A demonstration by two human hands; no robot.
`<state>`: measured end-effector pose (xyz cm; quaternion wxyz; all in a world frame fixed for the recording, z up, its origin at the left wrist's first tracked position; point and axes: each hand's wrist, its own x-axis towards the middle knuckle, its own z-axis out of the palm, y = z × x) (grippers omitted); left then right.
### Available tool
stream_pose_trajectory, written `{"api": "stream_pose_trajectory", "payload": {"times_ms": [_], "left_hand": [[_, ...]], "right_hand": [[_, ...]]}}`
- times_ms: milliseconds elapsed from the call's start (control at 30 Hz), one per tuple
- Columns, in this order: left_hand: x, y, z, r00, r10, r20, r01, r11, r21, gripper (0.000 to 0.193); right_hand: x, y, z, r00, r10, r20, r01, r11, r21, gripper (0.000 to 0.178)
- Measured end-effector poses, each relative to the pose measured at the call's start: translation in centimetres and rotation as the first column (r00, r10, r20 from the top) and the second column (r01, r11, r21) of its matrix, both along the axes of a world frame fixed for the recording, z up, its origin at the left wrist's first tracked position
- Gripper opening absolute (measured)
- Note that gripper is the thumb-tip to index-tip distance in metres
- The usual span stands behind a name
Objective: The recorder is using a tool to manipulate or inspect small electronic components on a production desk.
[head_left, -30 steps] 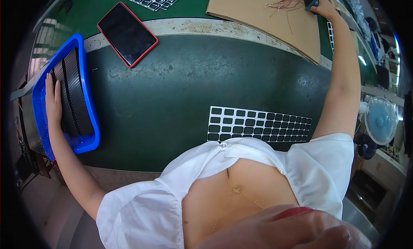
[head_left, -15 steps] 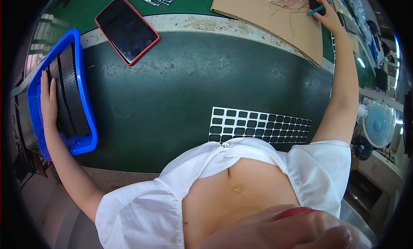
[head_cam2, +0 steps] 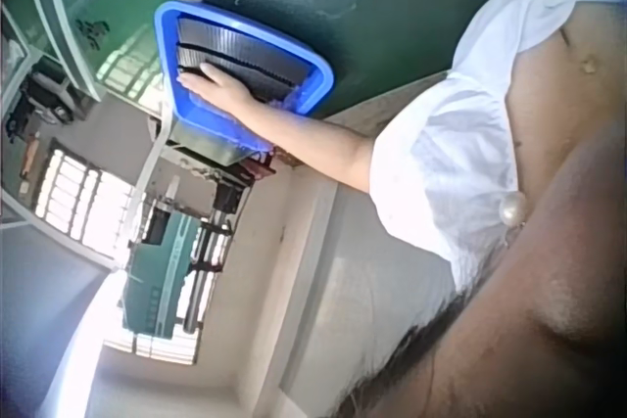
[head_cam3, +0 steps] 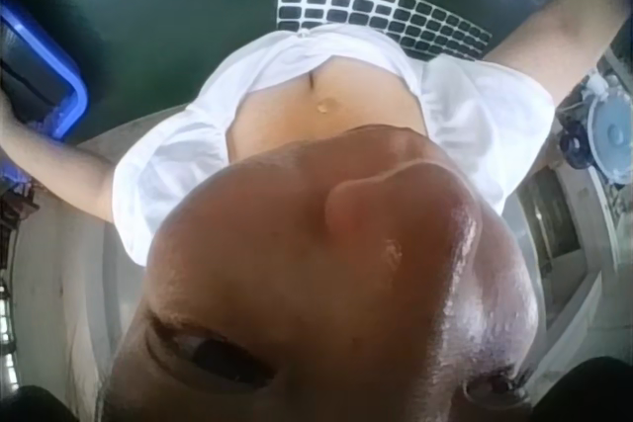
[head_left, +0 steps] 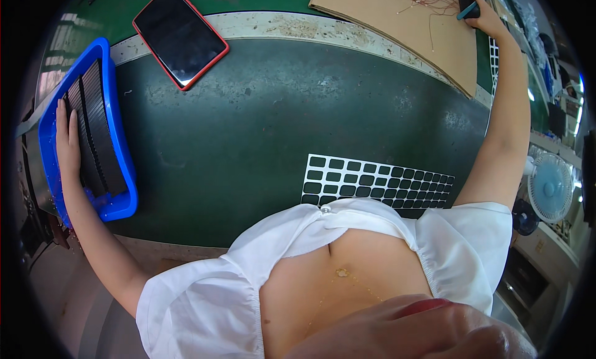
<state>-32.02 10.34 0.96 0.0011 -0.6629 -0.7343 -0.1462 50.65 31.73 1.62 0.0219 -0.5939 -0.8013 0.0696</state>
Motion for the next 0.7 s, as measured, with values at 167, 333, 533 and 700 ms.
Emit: {"api": "stream_pose_trajectory", "payload": {"times_ms": [167,333,533,700], "left_hand": [[-0.5,0.3,-0.1,1.000,-0.018,0.022,0.018,1.000,-0.003,0.046],[-0.5,0.3,0.1,0.999,-0.001,0.042,0.002,1.000,-0.020,0.047],[-0.7,0.2,0.0,0.999,-0.004,0.047,0.005,1.000,-0.021,0.048],[-0.7,0.4,0.1,0.998,-0.005,0.059,0.005,1.000,0.001,0.049]], "right_hand": [[-8.0,-5.0,4.0,0.972,-0.233,0.038,0.236,0.968,-0.083,0.060],[-14.7,-11.8,6.6,0.962,-0.265,0.064,0.269,0.961,-0.068,0.068],[-15.5,-15.9,6.2,0.995,-0.100,0.006,0.098,0.988,0.122,0.055],[-15.6,-16.9,5.2,0.987,-0.159,-0.003,0.158,0.978,0.133,0.044]]}}
